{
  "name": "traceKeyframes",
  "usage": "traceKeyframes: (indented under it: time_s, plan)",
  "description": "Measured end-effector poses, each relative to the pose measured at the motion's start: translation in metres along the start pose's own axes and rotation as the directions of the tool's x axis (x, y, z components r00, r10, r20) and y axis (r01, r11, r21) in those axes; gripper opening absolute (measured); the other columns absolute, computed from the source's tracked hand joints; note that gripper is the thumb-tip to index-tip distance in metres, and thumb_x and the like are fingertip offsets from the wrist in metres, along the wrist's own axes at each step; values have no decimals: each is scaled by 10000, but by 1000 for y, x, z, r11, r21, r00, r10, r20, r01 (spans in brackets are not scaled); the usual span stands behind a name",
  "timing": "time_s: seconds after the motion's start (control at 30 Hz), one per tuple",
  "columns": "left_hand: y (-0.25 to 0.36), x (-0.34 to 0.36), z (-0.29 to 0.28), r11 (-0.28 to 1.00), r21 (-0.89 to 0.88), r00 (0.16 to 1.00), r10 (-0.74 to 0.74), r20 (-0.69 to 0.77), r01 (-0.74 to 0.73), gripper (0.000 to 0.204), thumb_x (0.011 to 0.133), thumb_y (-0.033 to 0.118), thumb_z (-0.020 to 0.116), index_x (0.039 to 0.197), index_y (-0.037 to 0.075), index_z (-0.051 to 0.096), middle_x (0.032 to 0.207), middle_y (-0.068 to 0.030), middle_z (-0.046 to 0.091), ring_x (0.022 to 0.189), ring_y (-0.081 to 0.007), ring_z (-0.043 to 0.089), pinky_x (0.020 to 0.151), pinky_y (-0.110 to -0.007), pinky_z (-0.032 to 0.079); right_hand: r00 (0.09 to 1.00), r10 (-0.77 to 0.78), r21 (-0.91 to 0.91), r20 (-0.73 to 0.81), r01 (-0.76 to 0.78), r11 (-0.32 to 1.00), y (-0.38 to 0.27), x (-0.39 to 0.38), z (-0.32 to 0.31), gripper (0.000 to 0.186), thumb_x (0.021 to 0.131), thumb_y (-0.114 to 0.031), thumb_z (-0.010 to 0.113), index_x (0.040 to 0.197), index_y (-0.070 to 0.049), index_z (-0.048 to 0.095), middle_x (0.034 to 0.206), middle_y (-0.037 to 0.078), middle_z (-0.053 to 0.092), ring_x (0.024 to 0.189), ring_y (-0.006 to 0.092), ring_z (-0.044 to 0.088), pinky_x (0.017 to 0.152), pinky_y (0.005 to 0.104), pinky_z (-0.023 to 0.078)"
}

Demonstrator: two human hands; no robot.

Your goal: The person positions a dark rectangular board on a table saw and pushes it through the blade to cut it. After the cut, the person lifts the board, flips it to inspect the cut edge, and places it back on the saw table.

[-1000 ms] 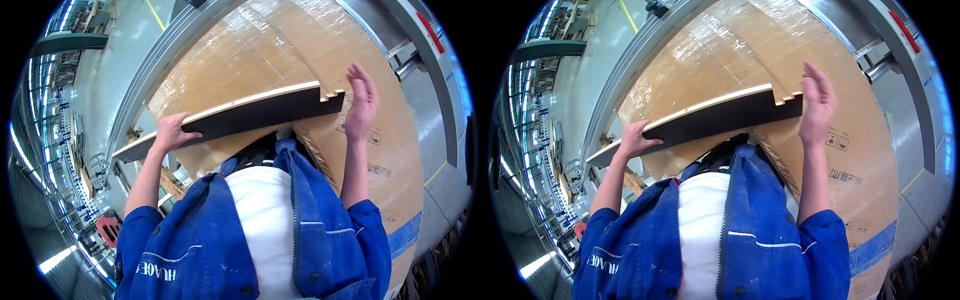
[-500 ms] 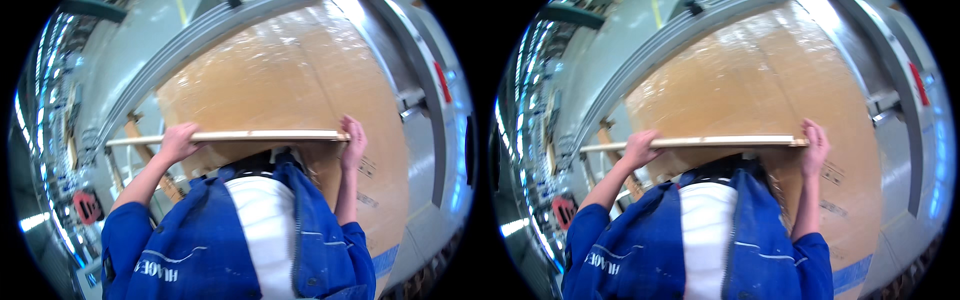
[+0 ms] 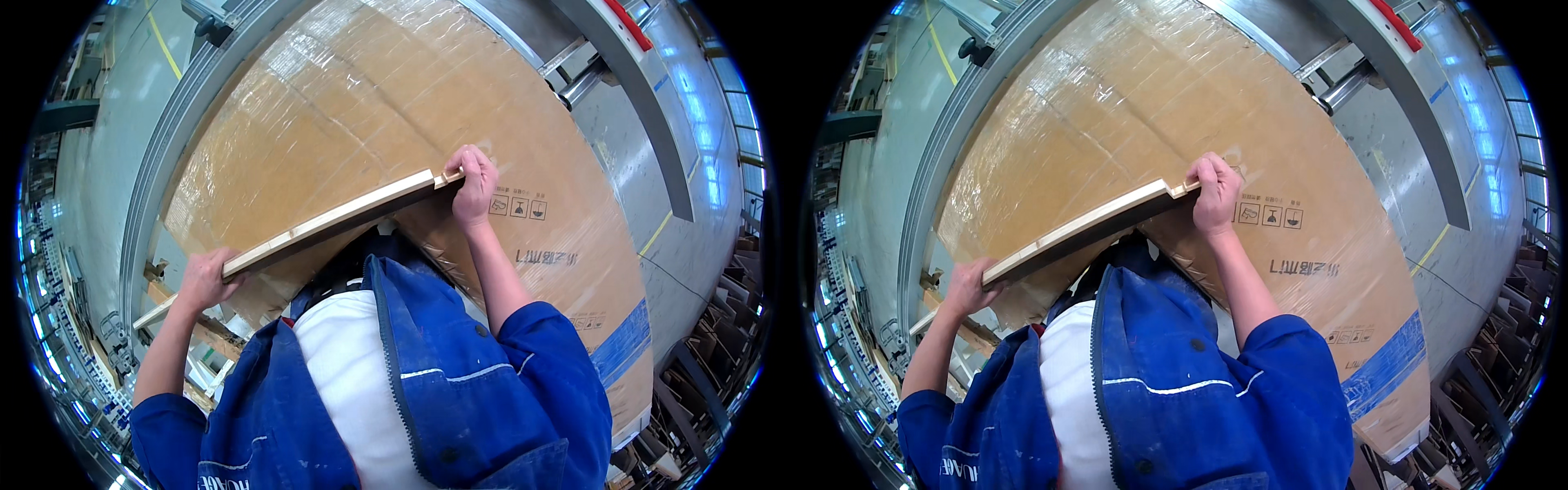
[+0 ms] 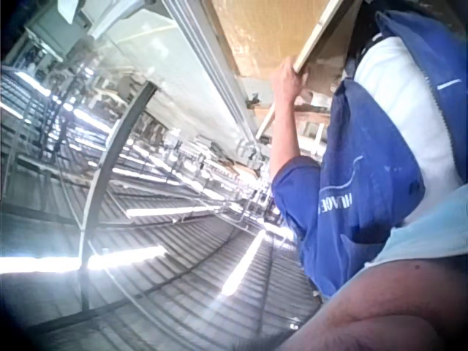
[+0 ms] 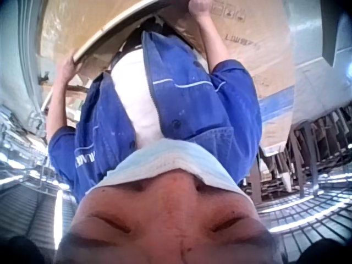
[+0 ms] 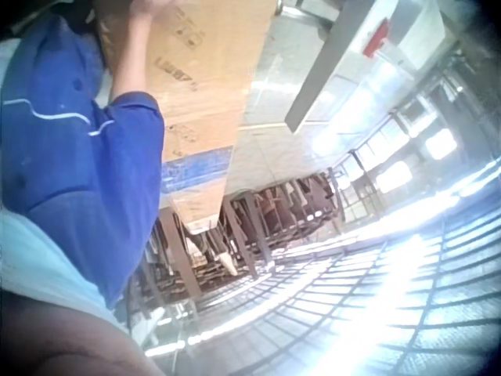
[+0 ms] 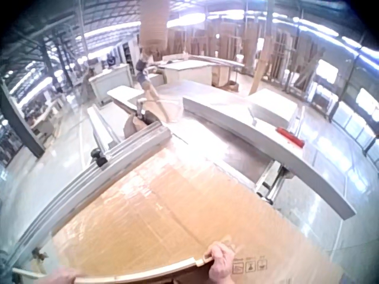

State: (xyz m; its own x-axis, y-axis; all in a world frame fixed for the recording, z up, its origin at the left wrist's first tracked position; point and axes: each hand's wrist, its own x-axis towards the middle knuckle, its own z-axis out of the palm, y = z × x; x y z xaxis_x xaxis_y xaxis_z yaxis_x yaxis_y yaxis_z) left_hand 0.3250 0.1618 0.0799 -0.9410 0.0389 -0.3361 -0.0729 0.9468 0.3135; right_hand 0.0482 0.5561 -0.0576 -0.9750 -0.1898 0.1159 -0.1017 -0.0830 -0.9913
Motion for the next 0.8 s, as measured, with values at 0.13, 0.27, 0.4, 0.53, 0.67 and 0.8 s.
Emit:
traceKeyframes:
  time_s: [0.13,0.27,0.4,0.53,0.67,0.8]
  plan:
    - [-1,4,-4,1000,26,1000,-2,3,2,318,758,190,904,1000,112,713,840,-100,729,789,-349,736,685,-441,584,999,39,-13,-29,-39,999,5,0,5,407,1094,-240,489,768,-10,570,742,45,576,743,141,523,726,304,411]
    - [-1,-1,1,994,96,998,50,-31,-47,333,740,179,907,984,115,689,827,-100,714,778,-344,724,667,-455,562,1000,20,-22,1,-20,1000,5,-1,0,395,1083,-247,483,794,-3,595,765,50,598,759,143,549,742,301,424]
    - [2,-3,1,996,75,998,53,-36,-50,347,727,166,904,987,116,679,836,-101,705,786,-342,715,661,-457,549,997,40,-2,62,-39,999,-4,-5,-6,383,1056,-295,484,911,17,653,865,74,648,835,165,594,786,300,454]
    - [3,-4,4,996,72,998,51,-41,-48,336,732,161,896,983,116,678,852,-95,702,799,-338,714,666,-452,548,996,-27,-33,80,29,999,-7,-9,-15,377,1011,-302,559,1096,39,695,979,115,699,955,220,652,868,340,507]
    - [6,-6,5,997,67,998,44,-45,-41,322,743,161,888,981,116,676,866,-86,703,811,-333,714,672,-450,547,993,-108,-253,46,116,960,-12,-20,-18,357,966,-231,658,1206,28,707,1064,161,742,1036,297,715,948,387,548]
    - [7,-7,6,996,75,997,46,-54,-42,322,737,160,887,976,119,676,867,-83,702,820,-326,715,675,-447,549,998,-49,-396,42,62,916,-25,-25,-19,351,929,-130,712,1251,10,720,1159,206,763,1109,347,743,989,420,563]
